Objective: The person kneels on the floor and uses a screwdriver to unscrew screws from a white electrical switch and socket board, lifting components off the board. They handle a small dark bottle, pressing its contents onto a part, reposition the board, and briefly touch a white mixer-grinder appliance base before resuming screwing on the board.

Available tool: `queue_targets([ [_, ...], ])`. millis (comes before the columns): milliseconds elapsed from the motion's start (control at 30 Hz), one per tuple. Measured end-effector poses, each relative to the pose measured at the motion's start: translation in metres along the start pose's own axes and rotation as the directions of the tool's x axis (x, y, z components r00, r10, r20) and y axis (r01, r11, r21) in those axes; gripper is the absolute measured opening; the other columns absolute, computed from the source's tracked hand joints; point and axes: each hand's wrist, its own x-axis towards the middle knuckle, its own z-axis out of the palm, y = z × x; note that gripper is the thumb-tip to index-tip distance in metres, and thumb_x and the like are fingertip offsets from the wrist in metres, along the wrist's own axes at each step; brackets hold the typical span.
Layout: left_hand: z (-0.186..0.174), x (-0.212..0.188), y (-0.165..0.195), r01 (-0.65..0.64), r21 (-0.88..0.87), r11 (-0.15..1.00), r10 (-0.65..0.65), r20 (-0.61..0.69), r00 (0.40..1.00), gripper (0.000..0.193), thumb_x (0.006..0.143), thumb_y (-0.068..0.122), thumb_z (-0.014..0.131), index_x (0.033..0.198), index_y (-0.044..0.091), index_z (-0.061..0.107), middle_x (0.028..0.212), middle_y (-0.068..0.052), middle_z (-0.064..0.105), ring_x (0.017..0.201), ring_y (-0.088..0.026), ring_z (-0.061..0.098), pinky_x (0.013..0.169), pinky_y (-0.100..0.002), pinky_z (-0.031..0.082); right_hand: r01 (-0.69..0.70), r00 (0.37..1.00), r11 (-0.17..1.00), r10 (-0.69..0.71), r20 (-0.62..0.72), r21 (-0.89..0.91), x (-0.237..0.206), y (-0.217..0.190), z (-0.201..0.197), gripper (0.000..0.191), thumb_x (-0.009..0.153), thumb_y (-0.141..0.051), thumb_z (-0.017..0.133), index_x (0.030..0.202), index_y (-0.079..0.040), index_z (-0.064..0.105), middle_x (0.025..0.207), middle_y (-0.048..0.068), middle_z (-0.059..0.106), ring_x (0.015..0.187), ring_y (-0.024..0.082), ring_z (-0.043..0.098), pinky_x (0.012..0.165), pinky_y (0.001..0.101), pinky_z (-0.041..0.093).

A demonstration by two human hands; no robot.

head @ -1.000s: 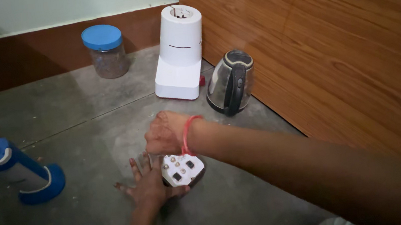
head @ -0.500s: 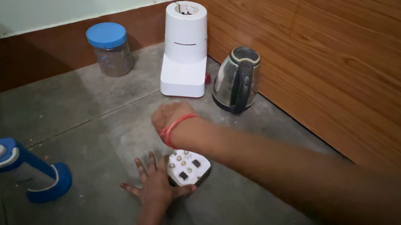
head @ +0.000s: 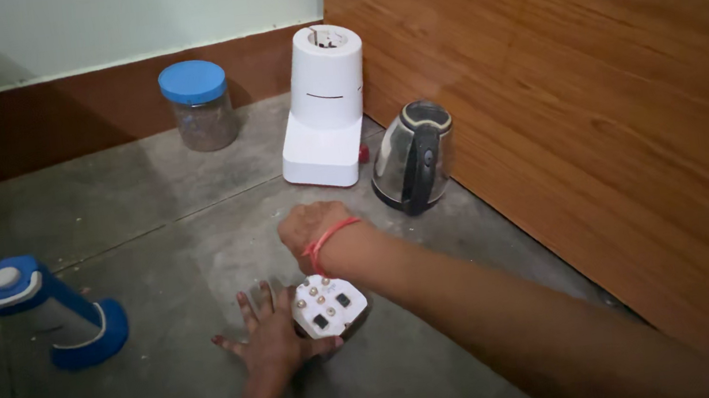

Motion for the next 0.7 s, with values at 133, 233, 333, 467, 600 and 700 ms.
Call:
queue_targets([
  [133,0.005,0.002,-0.003,-0.006,-0.004,1.0,0.006,-0.016,1.0,0.142,0.042,0.07,0.097,0.159,0.04,0.024,0.174,0.003,-0.002,0.16,-0.03,-0.012,0.108,-0.086,-0.001,0.004,1.0,1.0,-0.004,0.02,0.015,-0.005,0.006,0.002,0.021,0.08,-0.014,0.076,0.1,-0.008,0.078,0.112,0.018,0.074,0.108,0.035,0.072,0.088,0.044,0.059],
  [233,0.004,0.003,-0.004,0.0,-0.006,1.0,0.0,0.0,1.0,0.137,0.042,0.069,0.096,0.158,0.042,0.028,0.175,0.002,-0.002,0.161,-0.03,-0.013,0.109,-0.086,-0.001,-0.012,1.0,1.0,0.012,0.007,-0.003,-0.007,0.004,0.003,0.022,0.079,-0.015,0.077,0.1,-0.007,0.079,0.113,0.019,0.073,0.108,0.035,0.072,0.088,0.0436,0.059],
  [333,0.003,0.003,-0.002,0.014,-0.002,1.0,-0.014,0.02,1.0,0.137,0.042,0.069,0.097,0.157,0.043,0.028,0.175,0.003,-0.003,0.16,-0.03,-0.014,0.109,-0.085,-0.002,0.003,1.0,1.0,-0.003,0.002,-0.001,-0.005,0.003,0.003,0.024,0.079,-0.013,0.077,0.102,-0.007,0.078,0.113,0.02,0.073,0.107,0.035,0.072,0.087,0.0442,0.059],
  [467,0.0,0.002,-0.001,0.026,-0.004,1.0,-0.025,0.042,0.999,0.139,0.042,0.068,0.098,0.158,0.041,0.027,0.175,0.004,-0.005,0.16,-0.029,-0.016,0.11,-0.084,-0.004,-0.017,0.999,1.0,0.018,0.04,-0.017,0.001,0.002,0.002,0.028,0.076,-0.015,0.08,0.103,-0.008,0.078,0.115,0.018,0.071,0.109,0.034,0.071,0.087,0.0448,0.059],
  [600,-0.001,0.0,0.0,0.035,0.004,0.999,-0.035,0.054,0.998,0.139,0.043,0.069,0.098,0.159,0.043,0.024,0.174,0.004,-0.007,0.16,-0.029,-0.018,0.109,-0.084,-0.005,0.002,0.999,0.996,0.003,0.049,-0.085,0.007,0.005,0.001,0.028,0.079,-0.015,0.078,0.106,-0.007,0.078,0.115,0.017,0.074,0.11,0.033,0.072,0.087,0.0435,0.06],
  [700,0.0,-0.002,-0.001,0.014,-0.021,1.0,-0.014,0.031,0.999,0.137,0.043,0.069,0.096,0.158,0.043,0.026,0.175,0.005,-0.003,0.16,-0.029,-0.015,0.11,-0.084,-0.005,0.004,0.997,0.997,0.002,0.08,-0.078,0.011,0.005,-0.002,0.029,0.08,-0.017,0.079,0.107,-0.009,0.078,0.116,0.015,0.074,0.112,0.032,0.072,0.089,0.0421,0.059],
])
